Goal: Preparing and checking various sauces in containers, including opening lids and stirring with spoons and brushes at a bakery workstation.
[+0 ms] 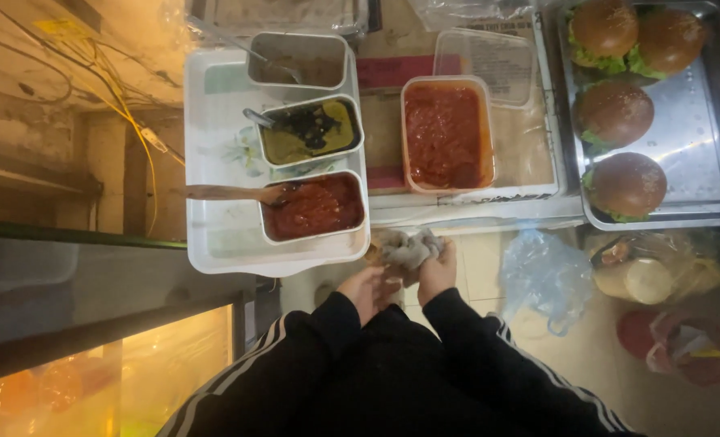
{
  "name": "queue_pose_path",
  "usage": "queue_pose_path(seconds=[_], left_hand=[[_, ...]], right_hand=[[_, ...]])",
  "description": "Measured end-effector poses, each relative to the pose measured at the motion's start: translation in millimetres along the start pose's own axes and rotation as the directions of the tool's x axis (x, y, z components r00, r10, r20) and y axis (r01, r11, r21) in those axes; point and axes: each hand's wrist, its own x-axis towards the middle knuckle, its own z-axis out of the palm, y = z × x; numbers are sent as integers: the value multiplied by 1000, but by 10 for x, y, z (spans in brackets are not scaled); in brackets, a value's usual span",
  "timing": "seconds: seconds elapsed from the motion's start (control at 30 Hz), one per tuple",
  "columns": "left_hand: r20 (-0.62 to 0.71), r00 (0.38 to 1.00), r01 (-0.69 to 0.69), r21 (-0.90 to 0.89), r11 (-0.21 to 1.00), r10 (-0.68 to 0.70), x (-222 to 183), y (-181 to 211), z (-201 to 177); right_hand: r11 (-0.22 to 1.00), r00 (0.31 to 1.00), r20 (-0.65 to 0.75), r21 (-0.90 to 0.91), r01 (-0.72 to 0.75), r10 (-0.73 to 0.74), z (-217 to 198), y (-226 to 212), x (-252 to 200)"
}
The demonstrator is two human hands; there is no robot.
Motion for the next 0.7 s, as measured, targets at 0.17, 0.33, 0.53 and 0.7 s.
queue_pose_path(seconds=[0.17, 0.33, 0.53, 0.7], left_hand=[[-69, 998, -5, 21, 1000, 6, 283, -24, -337], [-166, 985, -27, 52, 998, 35, 209, 148, -631], [-234, 971, -23, 98, 995, 46, 67, 321, -787], [-243, 970, 12, 139, 990, 23, 262, 368, -1173]], right_hand=[[993, 996, -16, -80, 85, -87, 376, -192, -406], [965, 978, 86, -167, 203, -191, 877, -87, -456], [996, 999, -12, 73, 53, -52, 1038, -318, -648], [987, 989, -109, 116, 110, -98, 714, -364, -435]])
